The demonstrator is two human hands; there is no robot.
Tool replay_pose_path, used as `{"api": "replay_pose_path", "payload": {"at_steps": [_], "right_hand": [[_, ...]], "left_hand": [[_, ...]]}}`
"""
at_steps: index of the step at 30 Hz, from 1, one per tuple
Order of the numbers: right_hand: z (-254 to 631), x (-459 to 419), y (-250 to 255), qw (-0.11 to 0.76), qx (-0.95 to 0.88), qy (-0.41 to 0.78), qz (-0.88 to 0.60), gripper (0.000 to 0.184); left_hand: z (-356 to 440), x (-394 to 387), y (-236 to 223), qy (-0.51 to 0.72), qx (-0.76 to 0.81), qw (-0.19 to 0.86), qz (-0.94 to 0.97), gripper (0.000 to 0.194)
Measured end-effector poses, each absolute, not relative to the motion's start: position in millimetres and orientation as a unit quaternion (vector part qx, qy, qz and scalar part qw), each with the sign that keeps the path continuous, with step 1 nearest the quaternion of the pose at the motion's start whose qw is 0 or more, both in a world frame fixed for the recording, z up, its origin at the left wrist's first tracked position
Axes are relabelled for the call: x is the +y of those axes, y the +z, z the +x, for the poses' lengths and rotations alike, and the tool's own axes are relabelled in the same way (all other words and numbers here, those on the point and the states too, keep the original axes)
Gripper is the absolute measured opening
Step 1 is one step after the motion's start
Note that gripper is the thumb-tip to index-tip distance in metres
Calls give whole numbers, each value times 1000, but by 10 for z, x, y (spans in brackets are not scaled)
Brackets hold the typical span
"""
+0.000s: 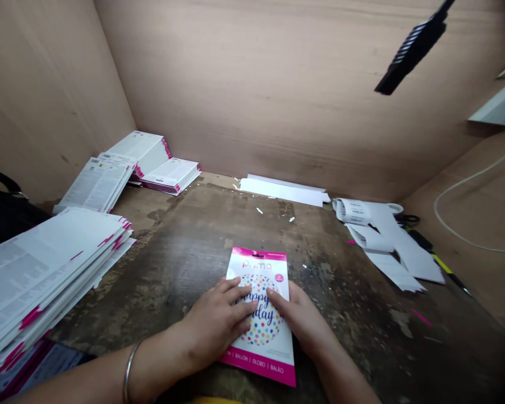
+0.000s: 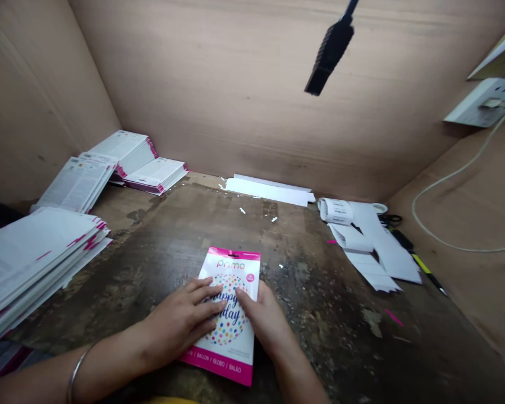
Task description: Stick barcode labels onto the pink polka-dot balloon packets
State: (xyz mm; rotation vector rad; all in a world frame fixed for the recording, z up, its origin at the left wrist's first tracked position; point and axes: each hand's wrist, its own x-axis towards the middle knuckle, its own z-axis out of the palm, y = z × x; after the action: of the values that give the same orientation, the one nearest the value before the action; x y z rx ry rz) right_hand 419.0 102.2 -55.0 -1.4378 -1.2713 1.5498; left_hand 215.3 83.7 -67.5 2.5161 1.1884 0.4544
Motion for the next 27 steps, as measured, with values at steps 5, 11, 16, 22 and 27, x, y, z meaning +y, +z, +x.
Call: {"api": "replay_pose_path", "payload": {"at_steps": [5,11,16,22,27], "right_hand": [[4393,1058,-203,116,-726,75,-673,24],[3955,1205,-361,165,-874,94,-448,32],[3870,1265,-604,161,-875,88,-448,26],[3946,1330,-873,209,-884,-9,-419,29],[4003,1412,-1241,254,-872,-81,-411,22]], "left_hand": [[2172,867,-650,140,406,135,893,33],[2212,844,-677,160,405,126,891,30],[2173,1018,-519,167,409,208,873,28],[2374,2421,-189,214,461,53,860,23],[2677,3832,-307,162,449,-6,879,22]]}}
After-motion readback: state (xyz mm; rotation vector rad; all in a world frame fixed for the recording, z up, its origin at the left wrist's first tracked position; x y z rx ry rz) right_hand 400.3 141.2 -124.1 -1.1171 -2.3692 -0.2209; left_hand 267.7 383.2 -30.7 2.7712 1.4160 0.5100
